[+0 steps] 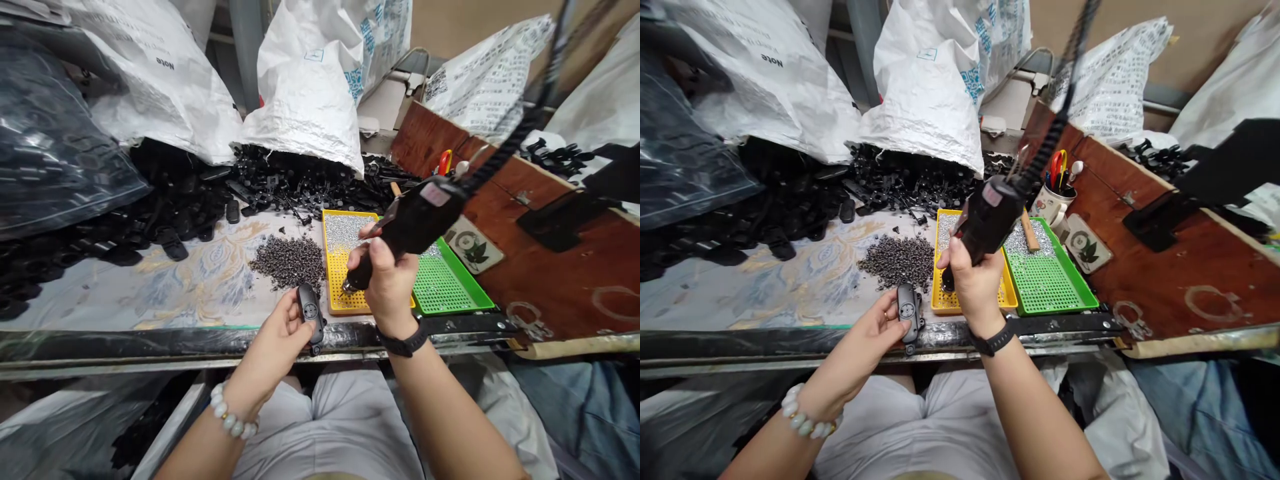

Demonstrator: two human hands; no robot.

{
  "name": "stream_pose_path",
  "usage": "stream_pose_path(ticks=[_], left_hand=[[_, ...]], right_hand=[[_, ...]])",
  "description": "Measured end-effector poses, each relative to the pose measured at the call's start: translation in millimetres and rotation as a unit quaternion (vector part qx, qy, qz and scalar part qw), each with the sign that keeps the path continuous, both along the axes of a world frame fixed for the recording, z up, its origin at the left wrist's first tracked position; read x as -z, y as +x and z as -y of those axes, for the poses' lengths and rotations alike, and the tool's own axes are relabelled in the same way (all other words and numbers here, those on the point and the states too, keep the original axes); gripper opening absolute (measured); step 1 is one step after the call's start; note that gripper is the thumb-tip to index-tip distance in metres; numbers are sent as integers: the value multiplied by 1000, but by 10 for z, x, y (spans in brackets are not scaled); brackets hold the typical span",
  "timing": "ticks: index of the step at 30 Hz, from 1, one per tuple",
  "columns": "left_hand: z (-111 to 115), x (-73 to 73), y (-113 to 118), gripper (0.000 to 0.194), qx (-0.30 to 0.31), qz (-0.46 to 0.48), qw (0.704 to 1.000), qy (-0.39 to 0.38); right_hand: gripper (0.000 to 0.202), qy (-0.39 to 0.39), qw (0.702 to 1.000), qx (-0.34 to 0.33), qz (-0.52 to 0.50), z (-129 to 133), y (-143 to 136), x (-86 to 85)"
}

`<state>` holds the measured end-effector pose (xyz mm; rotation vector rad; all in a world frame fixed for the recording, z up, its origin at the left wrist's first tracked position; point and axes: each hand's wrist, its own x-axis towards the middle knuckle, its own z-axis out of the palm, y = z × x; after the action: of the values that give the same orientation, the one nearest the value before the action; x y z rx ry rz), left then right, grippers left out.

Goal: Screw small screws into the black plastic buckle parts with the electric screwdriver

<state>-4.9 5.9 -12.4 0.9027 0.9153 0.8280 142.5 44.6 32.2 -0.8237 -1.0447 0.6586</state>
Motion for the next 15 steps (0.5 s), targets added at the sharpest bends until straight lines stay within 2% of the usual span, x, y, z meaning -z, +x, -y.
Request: stream_pose_path(ticks=[3, 6, 10, 15], left_hand=[[7, -21, 4, 53, -8, -16, 1000, 6], [13, -52, 6, 52, -11, -32, 999, 11], [20, -77, 11, 51, -13, -46, 999, 14], [30, -45, 23, 45, -20, -26, 999, 33]], right_hand=[[14, 32, 999, -19, -34, 79, -116, -170], [15, 43, 996, -59, -47, 157, -277, -260], [16, 28, 994, -100, -47, 183, -419, -231], [19, -11, 991, -133, -17, 199, -452, -111]])
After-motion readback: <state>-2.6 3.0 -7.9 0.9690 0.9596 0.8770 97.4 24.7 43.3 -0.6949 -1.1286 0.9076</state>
